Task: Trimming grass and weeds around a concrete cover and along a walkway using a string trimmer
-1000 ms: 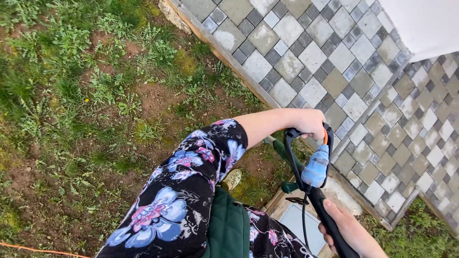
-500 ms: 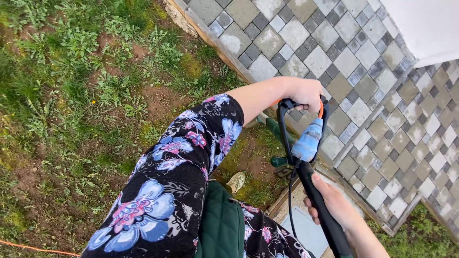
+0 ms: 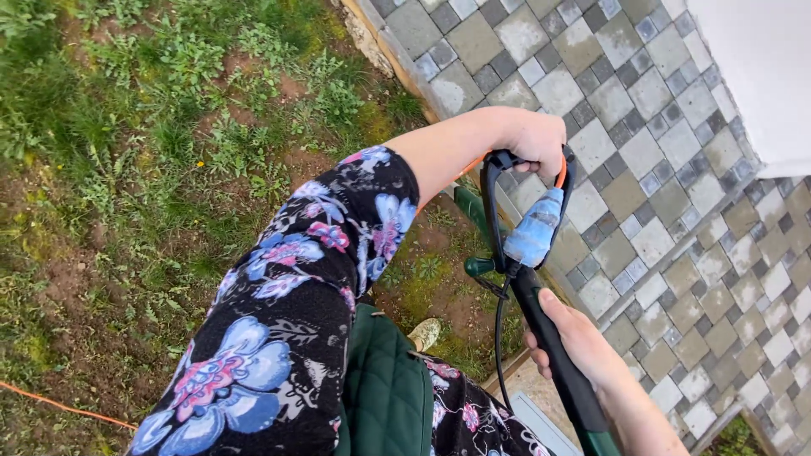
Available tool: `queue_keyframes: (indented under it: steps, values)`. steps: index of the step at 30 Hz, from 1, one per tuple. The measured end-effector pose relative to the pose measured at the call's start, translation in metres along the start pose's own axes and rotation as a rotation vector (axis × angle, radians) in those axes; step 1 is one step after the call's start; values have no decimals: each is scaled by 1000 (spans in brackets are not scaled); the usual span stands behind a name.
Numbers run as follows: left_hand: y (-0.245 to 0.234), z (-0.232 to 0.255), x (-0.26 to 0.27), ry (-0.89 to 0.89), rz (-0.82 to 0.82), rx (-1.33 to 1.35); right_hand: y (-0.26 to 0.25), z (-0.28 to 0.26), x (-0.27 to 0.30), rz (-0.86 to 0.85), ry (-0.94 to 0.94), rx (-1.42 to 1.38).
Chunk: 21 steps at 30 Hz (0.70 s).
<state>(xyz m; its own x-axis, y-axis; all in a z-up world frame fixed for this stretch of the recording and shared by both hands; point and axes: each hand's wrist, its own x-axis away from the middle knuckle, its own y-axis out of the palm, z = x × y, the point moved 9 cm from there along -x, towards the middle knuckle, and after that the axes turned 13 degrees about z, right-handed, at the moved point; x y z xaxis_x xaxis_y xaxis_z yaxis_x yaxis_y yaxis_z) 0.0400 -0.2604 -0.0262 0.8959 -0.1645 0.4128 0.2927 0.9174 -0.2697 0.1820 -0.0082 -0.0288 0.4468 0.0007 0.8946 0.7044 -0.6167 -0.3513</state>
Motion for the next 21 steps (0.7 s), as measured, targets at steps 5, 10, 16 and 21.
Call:
queue_keyframes:
  steps: [5,10,16,21]
  values:
    - [-32,-32,40,-54,140,146,8,-27,-13,-82,-59,14]
    - [-45,-71,80,-143,321,350,9,-56,-6,-131,-108,293]
    - [-32,-96,136,-190,526,469,8,-70,14,-68,-123,580]
    - [2,-72,214,-354,580,475,10,-51,24,-173,-170,673]
